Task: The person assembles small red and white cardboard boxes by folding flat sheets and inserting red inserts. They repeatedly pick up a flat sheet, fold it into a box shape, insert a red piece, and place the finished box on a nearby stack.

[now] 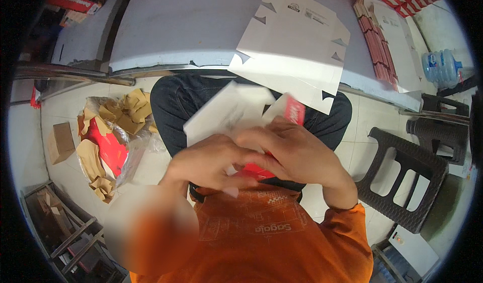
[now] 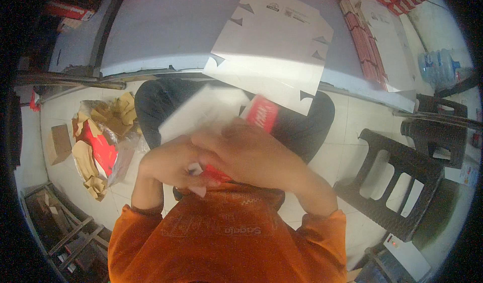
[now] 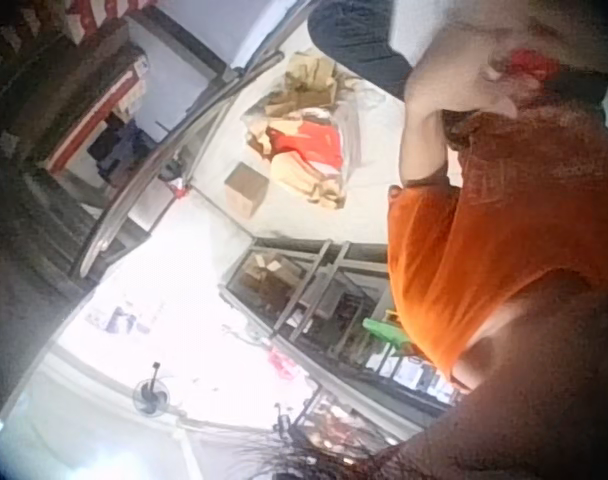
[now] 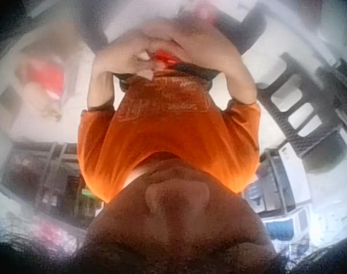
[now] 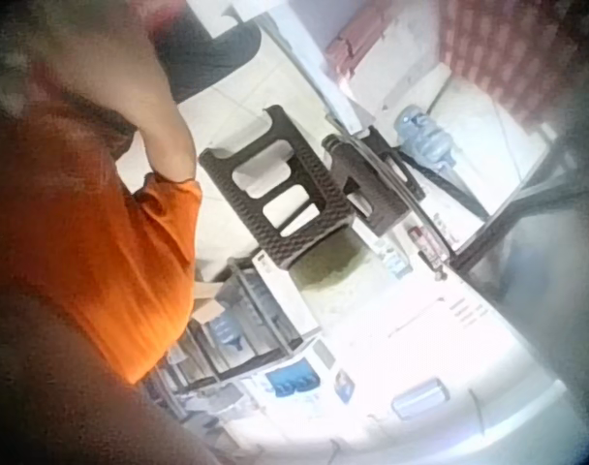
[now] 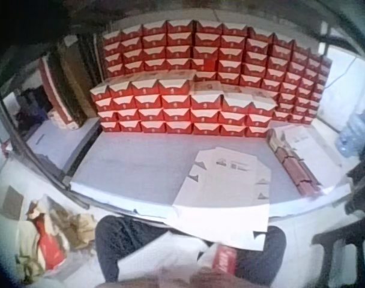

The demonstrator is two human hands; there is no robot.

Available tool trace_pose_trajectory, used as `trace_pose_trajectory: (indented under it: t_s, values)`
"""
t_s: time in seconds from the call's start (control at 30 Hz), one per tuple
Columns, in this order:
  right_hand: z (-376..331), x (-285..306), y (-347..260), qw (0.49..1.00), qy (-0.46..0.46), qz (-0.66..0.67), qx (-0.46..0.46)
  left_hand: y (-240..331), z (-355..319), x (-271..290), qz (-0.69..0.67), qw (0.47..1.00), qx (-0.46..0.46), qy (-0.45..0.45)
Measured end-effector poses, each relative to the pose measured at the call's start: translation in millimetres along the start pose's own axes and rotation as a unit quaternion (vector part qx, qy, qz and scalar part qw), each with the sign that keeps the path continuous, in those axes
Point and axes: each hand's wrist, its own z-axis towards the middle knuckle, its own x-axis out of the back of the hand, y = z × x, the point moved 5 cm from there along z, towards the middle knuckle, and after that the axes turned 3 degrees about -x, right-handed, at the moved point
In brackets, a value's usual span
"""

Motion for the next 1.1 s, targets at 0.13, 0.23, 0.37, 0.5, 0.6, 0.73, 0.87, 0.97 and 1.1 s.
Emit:
trace_pose_trajectory:
  t_s: [0.13,0.23,0.37,0.5,0.6,0.73,0.87,0.97,1.1]
  values:
    - [-10.2,25.5,0.3,0.943,0.299,-0.042,0.142,24.6,3.0,17.7,-0.083,0.971,0.046,0.222]
    - [-23.3,4.8,-8.8,0.924,0.283,-0.109,0.234,14.4,1.1,28.7,-0.356,0.831,-0.054,0.424]
    - [-28.4,6.2,-0.2,0.891,0.358,-0.247,0.131,16.5,16.6,21.0,-0.495,0.767,-0.035,0.408]
    - [-23.7,36.0,-17.7,0.912,0.274,-0.290,0.095,9.2,22.2,24.6,-0.427,0.825,-0.001,0.371]
    - [-19.7,34.1,-7.6,0.926,0.229,-0.290,0.081,-6.3,28.3,12.9,-0.339,0.859,0.087,0.373]
    - [-7.9,31.8,42.0,0.977,0.197,0.011,-0.085,-34.7,49.9,-1.7,-0.366,0.867,0.047,0.335]
    - [-8.4,24.7,112.5,0.884,0.346,0.313,-0.040,-71.2,84.0,10.4,-0.374,0.870,0.036,0.318]
    - [-10.4,30.6,87.0,0.966,0.251,0.061,-0.017,-92.4,98.1,18.0,-0.293,0.890,0.028,0.347]
    - [-1.0,27.6,99.4,0.968,0.218,-0.127,0.017,-73.2,101.3,18.0,-0.048,0.922,-0.054,0.382]
